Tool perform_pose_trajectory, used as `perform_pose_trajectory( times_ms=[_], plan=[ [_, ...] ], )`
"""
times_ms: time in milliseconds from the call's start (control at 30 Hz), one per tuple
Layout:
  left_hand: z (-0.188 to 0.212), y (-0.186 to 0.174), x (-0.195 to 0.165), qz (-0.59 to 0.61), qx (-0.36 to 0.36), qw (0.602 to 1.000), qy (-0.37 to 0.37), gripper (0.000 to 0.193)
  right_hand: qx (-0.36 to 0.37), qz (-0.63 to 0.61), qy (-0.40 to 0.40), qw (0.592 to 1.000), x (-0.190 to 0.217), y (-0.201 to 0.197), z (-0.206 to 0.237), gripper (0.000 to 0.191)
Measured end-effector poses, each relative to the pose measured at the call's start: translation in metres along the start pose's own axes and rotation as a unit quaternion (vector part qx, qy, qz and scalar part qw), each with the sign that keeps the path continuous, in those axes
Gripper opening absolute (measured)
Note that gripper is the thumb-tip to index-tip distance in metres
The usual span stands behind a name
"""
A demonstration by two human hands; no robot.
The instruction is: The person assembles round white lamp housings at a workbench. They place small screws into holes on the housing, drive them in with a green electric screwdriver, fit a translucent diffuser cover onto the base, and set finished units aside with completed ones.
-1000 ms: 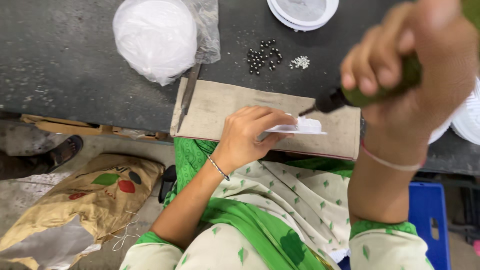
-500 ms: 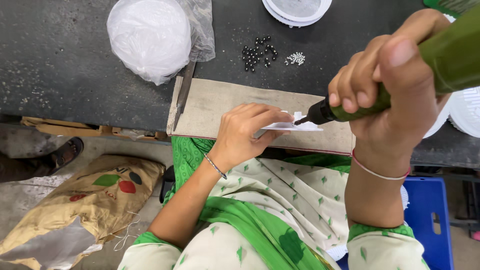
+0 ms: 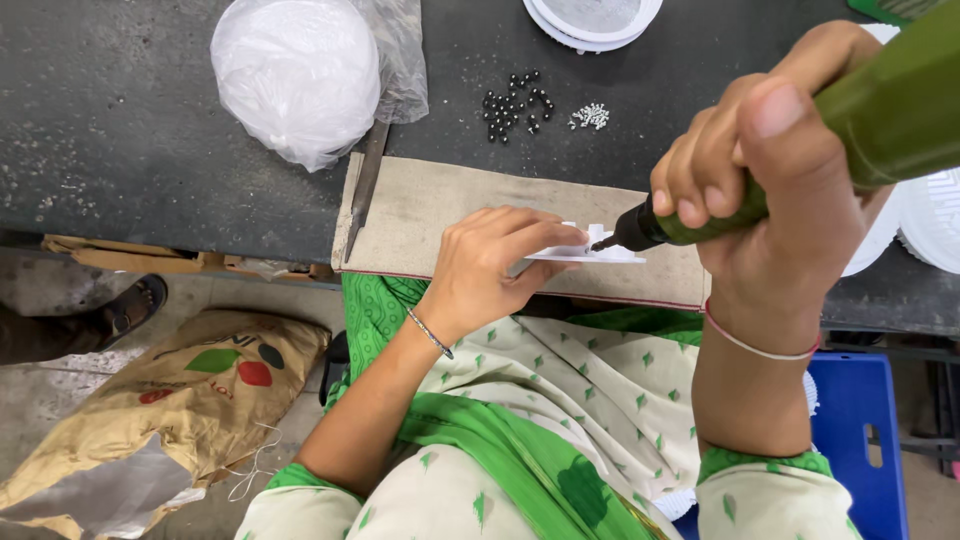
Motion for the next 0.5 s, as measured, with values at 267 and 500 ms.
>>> perform_pose_trajectory(
  times_ms=[267,500],
  plan=[
    [0.0006,-0.0005,0.0013,0.018,-0.026,0.999,-0.01,0.036,-0.006,-0.003,-0.008,1.0,0.0003,0.0007,0.0024,0.031],
    [0.0017,0.0031,0.0081,0.018,-0.016,0.999,-0.04,0.056,-0.005,0.001,-0.007,1.0,-0.0021,-0.0002,0.0031,0.029]
  ],
)
Point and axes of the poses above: each hand's wrist, its own z-axis away from the middle knuckle, its own y-axis out of the palm, x = y × z, the point moved 3 cm from there along -z, towards the middle knuckle, and after that the axes turned 2 degrees about x, right-handed, at the moved point
